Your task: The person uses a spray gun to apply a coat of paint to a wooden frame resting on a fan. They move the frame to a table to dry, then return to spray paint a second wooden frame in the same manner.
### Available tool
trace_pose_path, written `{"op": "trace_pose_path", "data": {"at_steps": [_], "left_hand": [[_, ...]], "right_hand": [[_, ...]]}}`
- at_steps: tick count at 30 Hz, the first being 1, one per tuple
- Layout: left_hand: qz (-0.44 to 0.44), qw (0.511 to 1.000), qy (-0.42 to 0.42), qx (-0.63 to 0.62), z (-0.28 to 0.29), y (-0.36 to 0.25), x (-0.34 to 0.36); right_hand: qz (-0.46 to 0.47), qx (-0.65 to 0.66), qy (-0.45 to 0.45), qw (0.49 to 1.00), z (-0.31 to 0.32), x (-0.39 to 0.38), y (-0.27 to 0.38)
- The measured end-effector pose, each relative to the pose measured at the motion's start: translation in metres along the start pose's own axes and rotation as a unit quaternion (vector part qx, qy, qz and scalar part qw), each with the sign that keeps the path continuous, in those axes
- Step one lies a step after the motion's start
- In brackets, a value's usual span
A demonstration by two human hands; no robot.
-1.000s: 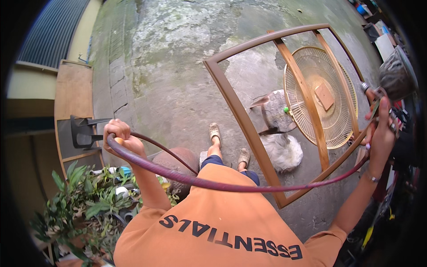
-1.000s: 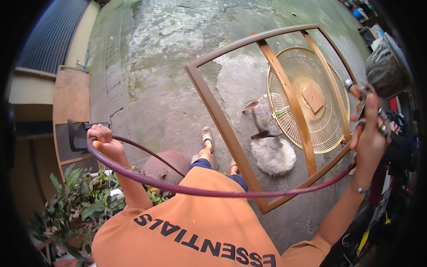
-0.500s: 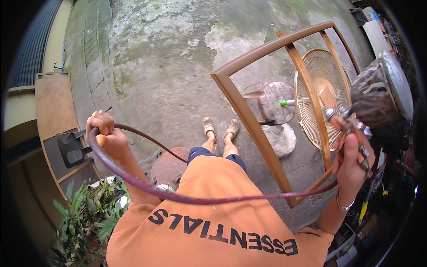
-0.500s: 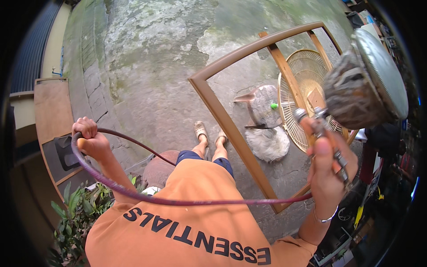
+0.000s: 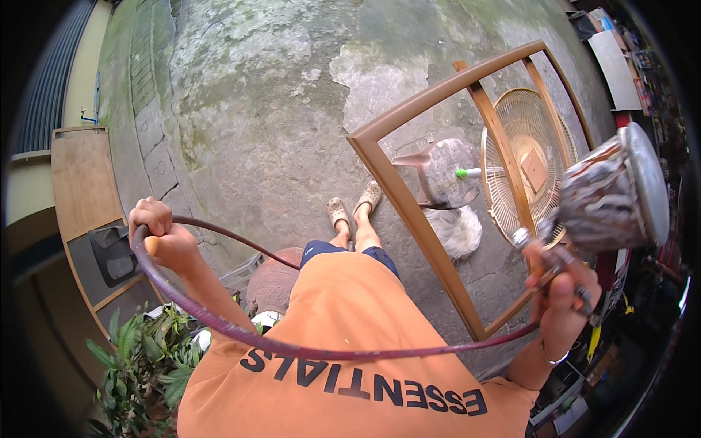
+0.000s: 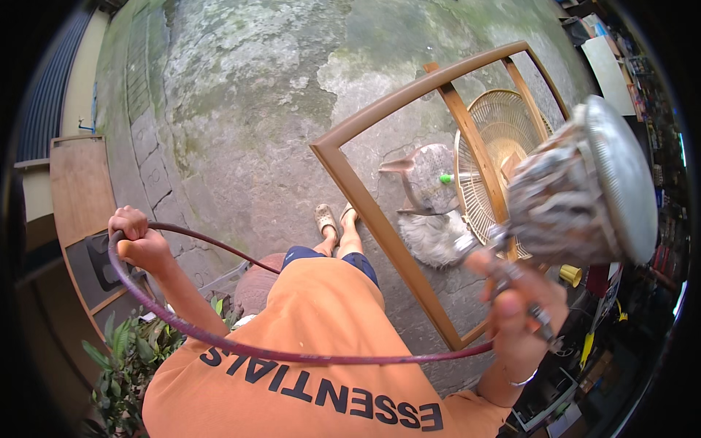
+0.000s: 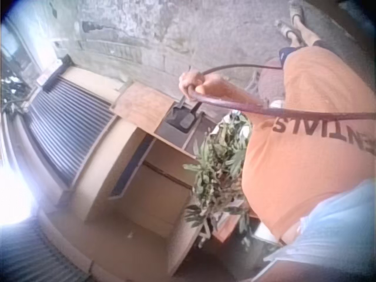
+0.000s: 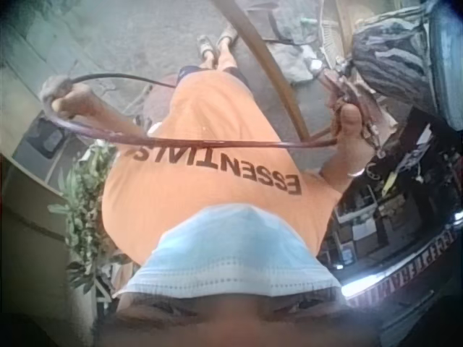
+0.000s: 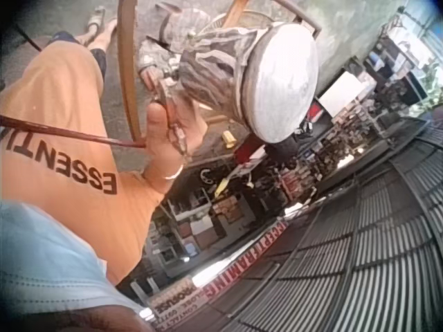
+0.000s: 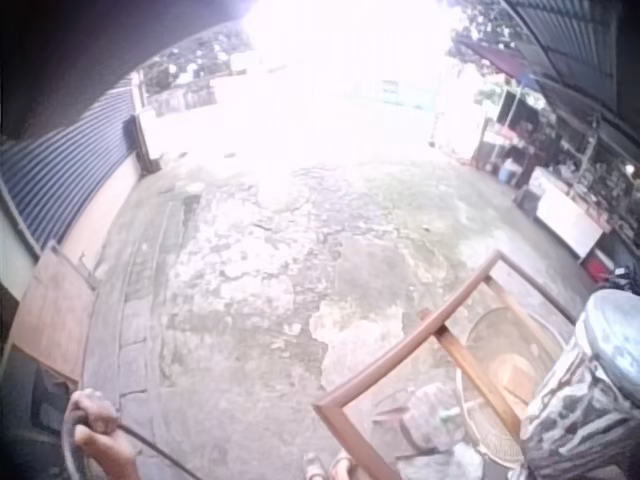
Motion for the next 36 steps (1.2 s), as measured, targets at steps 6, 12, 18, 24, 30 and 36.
{"op": "trace_pose_path", "data": {"at_steps": [6, 12, 18, 24, 30, 36], "left_hand": [[0.005, 1.000, 0.008, -0.025, -0.006, 0.001, 0.006], [-0.016, 0.999, -0.016, 0.026, -0.013, 0.002, 0.006], [0.012, 0.999, -0.020, 0.041, -0.011, 0.006, 0.007], [-0.010, 1.000, 0.026, 0.008, -0.027, 0.002, 0.012], [-0.046, 0.998, 0.039, 0.035, -0.043, -0.010, 0.010], [-0.063, 0.993, 0.073, 0.063, -0.063, -0.022, 0.002]], "right_hand": [[0.012, 0.000, 0.038, 0.999, -0.022, 0.006, 0.009], [0.053, -0.121, -0.178, 0.975, 0.010, 0.036, -0.009], [0.060, -0.017, -0.087, 0.994, 0.021, 0.023, -0.025], [0.140, 0.035, 0.075, 0.987, -0.010, 0.012, -0.037], [0.040, -0.061, 0.011, 0.997, 0.025, 0.081, -0.050], [0.039, -0.048, -0.105, 0.993, 0.070, 0.152, -0.099]]}}
Point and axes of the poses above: each hand's wrist, its own x-axis towards the middle knuckle, its own z-axis out of the back of the hand, y = z × x, the point moved 1 cm from there along x, towards the middle knuckle, and after that the axes turned 4 degrees about z, right-handed, at the moved point
